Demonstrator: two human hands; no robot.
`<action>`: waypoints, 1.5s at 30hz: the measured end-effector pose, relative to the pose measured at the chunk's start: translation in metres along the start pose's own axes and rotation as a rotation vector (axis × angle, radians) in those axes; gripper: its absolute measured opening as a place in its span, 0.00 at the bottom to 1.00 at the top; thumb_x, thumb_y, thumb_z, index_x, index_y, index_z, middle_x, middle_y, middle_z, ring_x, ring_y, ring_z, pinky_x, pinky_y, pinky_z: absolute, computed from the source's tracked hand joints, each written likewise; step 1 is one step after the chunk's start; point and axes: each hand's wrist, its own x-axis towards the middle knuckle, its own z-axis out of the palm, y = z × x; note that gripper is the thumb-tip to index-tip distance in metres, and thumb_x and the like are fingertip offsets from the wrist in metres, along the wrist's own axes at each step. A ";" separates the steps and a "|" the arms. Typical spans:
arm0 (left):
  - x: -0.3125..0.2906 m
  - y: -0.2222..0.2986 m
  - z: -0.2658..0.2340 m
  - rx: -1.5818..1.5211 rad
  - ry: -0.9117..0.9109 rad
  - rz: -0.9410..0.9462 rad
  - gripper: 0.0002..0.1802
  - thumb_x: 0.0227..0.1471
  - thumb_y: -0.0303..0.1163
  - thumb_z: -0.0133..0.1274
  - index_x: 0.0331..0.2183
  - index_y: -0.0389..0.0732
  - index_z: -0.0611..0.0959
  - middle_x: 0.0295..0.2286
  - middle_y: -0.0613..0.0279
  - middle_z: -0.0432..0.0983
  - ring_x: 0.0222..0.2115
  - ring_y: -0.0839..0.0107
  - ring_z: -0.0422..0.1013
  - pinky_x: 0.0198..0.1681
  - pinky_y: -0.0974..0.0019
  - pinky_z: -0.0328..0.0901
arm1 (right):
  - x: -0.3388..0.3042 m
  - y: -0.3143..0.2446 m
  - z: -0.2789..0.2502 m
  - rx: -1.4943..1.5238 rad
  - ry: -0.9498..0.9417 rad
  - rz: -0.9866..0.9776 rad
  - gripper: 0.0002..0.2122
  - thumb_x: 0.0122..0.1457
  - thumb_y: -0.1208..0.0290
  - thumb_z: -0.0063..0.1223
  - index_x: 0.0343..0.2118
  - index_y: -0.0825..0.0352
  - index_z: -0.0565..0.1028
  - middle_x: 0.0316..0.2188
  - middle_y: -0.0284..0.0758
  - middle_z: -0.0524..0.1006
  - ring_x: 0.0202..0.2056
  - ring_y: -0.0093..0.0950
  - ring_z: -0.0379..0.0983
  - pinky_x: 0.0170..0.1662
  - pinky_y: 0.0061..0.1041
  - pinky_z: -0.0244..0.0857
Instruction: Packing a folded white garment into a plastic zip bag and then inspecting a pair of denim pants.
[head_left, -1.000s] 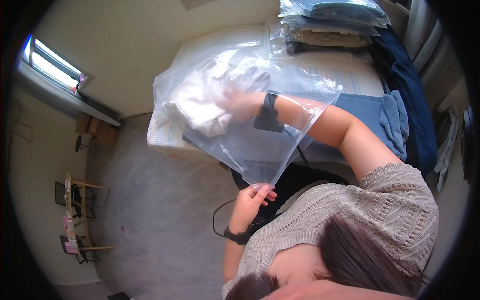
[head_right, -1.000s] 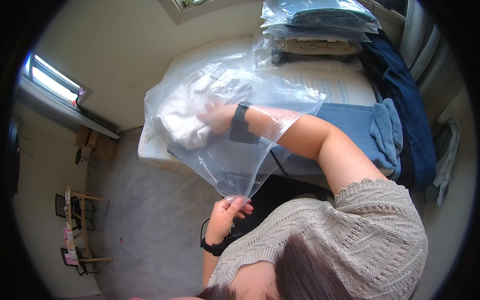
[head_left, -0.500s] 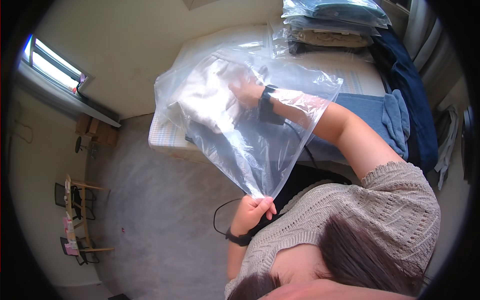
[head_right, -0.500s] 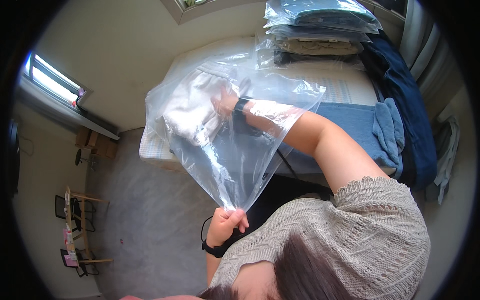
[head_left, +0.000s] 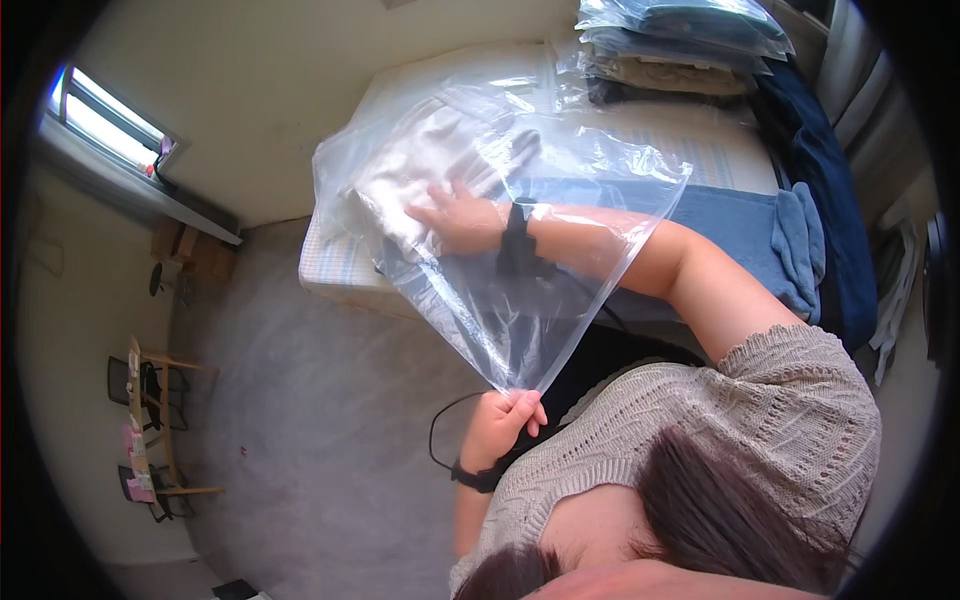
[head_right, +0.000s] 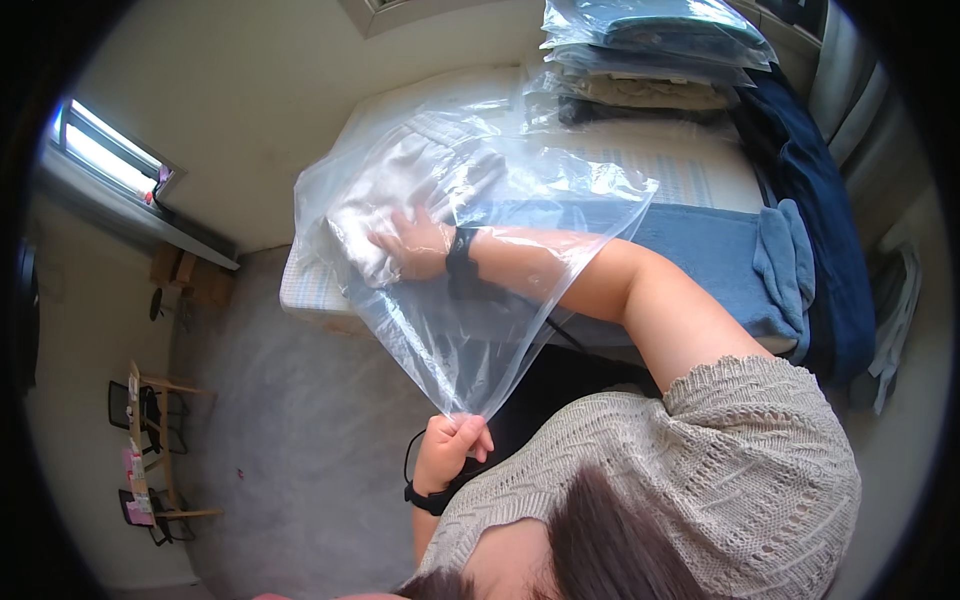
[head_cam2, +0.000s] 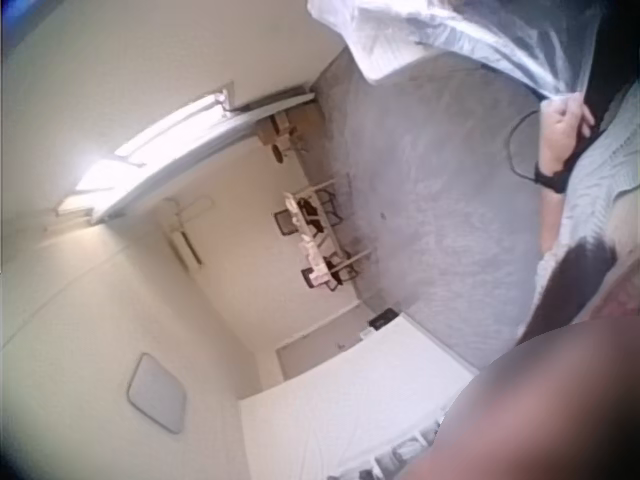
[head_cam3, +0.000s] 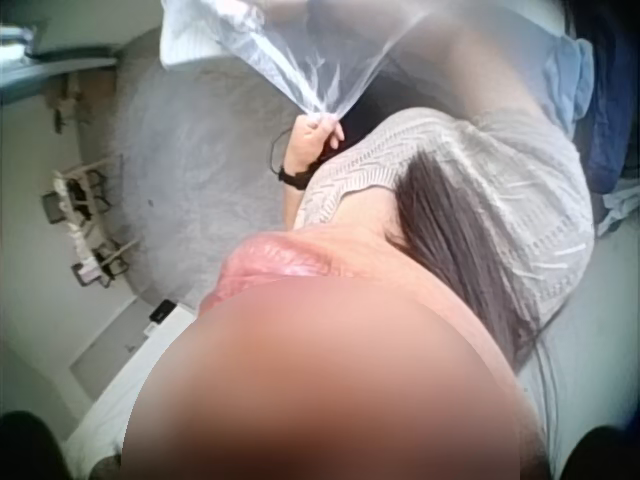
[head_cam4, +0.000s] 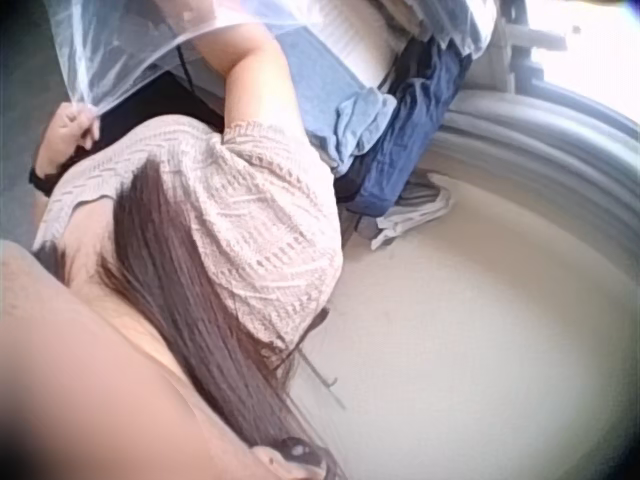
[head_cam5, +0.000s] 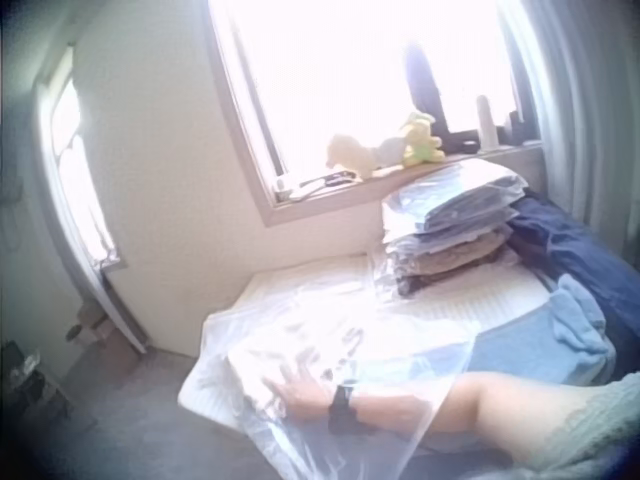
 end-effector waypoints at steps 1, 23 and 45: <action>0.000 -0.001 0.000 -0.004 0.019 0.013 0.20 0.53 0.35 0.44 0.16 0.34 0.76 0.11 0.67 0.67 0.15 0.82 0.63 0.21 0.78 0.56 | -0.004 0.001 -0.007 -0.070 -0.095 -0.055 0.34 0.46 0.64 0.52 0.57 0.58 0.50 0.54 0.55 0.50 0.53 0.59 0.47 0.53 0.45 0.52; -0.014 -0.028 -0.009 -0.330 0.436 0.290 0.18 0.47 0.31 0.43 0.10 0.37 0.67 0.08 0.63 0.59 0.10 0.78 0.54 0.15 0.76 0.48 | -0.287 0.059 -0.075 0.301 0.058 0.758 0.14 0.53 0.64 0.47 0.34 0.71 0.74 0.33 0.41 0.75 0.31 0.27 0.72 0.35 0.24 0.65; 0.035 0.061 0.094 0.068 0.701 0.251 0.11 0.53 0.33 0.42 0.24 0.37 0.71 0.20 0.67 0.64 0.21 0.81 0.58 0.24 0.78 0.54 | -0.250 0.129 -0.053 1.453 -0.299 0.591 0.10 0.54 0.64 0.48 0.23 0.65 0.69 0.19 0.29 0.71 0.18 0.15 0.67 0.21 0.11 0.59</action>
